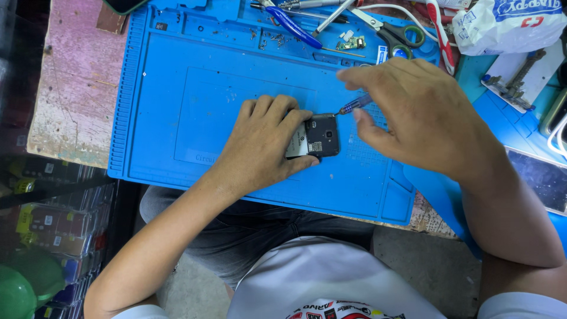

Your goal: The person disassembles a mobile phone by hand and using a screwdriver and tweezers. They remove the back cover, unscrew internal screws, and carefully lift out the motherboard and other electronic parts one at a time on a blue mat.

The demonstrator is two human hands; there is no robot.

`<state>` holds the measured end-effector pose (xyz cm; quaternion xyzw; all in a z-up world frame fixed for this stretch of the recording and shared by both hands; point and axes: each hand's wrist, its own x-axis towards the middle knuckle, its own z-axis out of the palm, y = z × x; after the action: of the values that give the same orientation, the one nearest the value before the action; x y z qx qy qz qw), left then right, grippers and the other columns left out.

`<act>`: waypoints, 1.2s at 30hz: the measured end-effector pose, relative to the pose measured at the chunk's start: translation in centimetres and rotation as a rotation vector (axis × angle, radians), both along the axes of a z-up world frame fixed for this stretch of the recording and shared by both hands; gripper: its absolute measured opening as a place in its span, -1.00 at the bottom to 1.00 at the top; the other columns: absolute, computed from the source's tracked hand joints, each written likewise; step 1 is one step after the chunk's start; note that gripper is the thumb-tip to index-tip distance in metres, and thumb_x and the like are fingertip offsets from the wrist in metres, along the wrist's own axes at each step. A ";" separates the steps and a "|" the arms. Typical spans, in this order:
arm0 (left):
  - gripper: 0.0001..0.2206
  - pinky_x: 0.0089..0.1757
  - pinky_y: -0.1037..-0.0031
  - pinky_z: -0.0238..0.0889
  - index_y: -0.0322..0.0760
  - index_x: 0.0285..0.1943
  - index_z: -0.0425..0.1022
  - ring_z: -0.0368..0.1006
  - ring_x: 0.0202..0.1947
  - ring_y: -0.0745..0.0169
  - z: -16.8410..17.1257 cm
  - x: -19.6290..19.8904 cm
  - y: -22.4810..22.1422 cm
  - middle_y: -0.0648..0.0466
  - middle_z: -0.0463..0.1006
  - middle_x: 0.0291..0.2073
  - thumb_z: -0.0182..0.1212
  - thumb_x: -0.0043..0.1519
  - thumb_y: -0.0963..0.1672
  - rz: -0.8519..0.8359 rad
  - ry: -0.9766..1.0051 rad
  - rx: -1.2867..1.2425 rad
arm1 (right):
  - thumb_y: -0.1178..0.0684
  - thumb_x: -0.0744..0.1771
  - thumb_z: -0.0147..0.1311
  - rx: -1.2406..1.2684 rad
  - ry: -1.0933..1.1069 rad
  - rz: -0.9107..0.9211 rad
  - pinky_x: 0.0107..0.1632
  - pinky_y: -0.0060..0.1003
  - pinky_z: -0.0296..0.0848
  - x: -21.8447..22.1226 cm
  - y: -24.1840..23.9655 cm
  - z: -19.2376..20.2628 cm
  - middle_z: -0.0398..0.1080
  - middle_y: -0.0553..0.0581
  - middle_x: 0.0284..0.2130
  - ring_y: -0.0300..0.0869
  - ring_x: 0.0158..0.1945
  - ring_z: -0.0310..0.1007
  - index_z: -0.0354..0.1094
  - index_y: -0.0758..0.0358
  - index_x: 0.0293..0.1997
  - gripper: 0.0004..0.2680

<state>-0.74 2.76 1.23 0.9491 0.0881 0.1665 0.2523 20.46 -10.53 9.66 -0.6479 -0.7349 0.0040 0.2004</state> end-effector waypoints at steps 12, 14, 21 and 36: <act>-0.27 0.06 0.10 0.11 -0.35 0.33 0.39 0.32 0.07 -0.11 0.5 0.9 -0.2 -0.07 0.41 0.05 0.52 0.09 0.12 0.022 -0.027 -0.020 | 0.20 0.30 0.26 0.124 0.007 0.036 0.16 -0.05 0.41 0.2 -0.3 0.7 0.48 0.09 -0.40 -0.06 -0.25 0.51 0.44 0.28 -0.13 -0.88; -0.24 0.08 0.10 0.11 -0.35 0.38 0.36 0.32 0.10 -0.10 0.8 1.4 -0.6 -0.07 0.41 0.07 0.51 0.09 0.10 0.012 -0.040 -0.006 | 0.20 0.29 0.26 0.108 0.002 0.012 0.13 -0.06 0.40 0.1 -0.4 0.6 0.48 0.09 -0.40 -0.04 -0.23 0.52 0.44 0.27 -0.14 -0.88; -0.20 0.11 0.06 0.09 -0.39 0.38 0.32 0.29 0.15 -0.19 2.1 -1.0 0.0 -0.16 0.40 0.12 0.50 -0.04 0.03 0.017 0.088 0.044 | 0.16 0.32 0.29 0.077 0.069 0.040 0.17 -0.07 0.41 0.2 -0.4 -0.9 0.45 0.05 -0.43 -0.07 -0.31 0.46 0.38 0.25 -0.22 -0.89; -0.37 0.21 -0.03 -0.03 -0.34 0.29 0.43 0.28 0.15 -0.08 -0.3 -1.7 0.0 -0.05 0.42 0.11 0.49 0.08 0.01 0.121 0.016 -0.037 | 0.16 0.31 0.35 0.094 0.101 0.078 0.23 -0.01 0.45 -0.6 0.1 -2.8 0.45 0.09 -0.39 -0.02 -0.25 0.49 0.32 0.26 -0.30 -0.82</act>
<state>-2.40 2.81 0.97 0.9386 0.1505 0.1722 0.2583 19.91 -10.48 6.85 -0.6075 -0.7480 0.0098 0.2671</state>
